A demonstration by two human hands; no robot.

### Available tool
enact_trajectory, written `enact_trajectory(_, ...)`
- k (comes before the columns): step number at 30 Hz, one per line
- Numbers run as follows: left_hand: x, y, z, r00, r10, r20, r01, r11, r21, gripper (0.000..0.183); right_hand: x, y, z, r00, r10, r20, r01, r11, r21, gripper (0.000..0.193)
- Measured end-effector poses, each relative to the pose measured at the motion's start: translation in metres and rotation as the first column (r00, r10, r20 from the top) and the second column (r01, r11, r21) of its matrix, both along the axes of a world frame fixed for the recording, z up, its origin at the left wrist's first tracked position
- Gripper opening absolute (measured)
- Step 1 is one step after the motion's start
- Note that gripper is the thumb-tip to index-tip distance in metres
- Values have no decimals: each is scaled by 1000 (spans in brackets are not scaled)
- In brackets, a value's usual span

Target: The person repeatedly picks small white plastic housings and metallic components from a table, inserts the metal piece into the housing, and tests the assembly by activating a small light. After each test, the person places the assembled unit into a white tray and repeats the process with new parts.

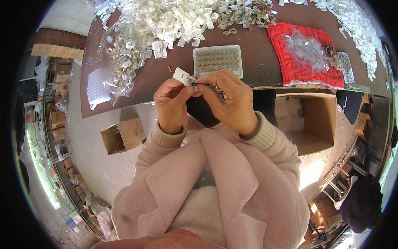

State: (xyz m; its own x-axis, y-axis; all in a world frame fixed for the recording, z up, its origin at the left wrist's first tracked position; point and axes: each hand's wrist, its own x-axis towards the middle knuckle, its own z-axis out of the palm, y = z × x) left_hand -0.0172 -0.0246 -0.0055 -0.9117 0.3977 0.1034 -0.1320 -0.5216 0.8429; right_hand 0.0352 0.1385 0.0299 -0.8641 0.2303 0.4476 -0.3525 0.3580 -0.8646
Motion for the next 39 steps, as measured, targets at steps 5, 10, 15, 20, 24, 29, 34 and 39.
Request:
enact_trajectory(5,3,3,-1,989,89,-119,-91,996,-12,23,-1,0,3,999,35,-12,-35,999,-15,16)
enact_trajectory(10,1,-2,-7,966,71,-249,-74,997,-2,24,1,5,1,977,199,75,-174,951,-255,16)
enact_trajectory(15,0,-3,-14,961,118,-251,-116,993,20,23,4,8,-2,871,435,230,-188,726,-662,22)
enact_trajectory(20,2,1,-17,936,201,-290,-193,980,58,22,4,-1,-5,958,252,140,-195,924,-328,25)
enact_trajectory(24,4,8,-17,926,265,-268,-253,964,79,19,4,-8,0,981,188,51,-175,967,-187,30)
enact_trajectory(29,8,16,-14,960,266,-88,-243,947,209,22,5,-12,7,994,79,76,-63,979,-194,27)
enact_trajectory(34,9,18,-13,950,284,-131,-251,941,226,21,0,-11,6,998,41,-42,-40,999,23,25)
enact_trajectory(39,8,15,-16,956,269,-119,-238,944,227,21,1,-10,4,994,94,56,-93,995,-37,29)
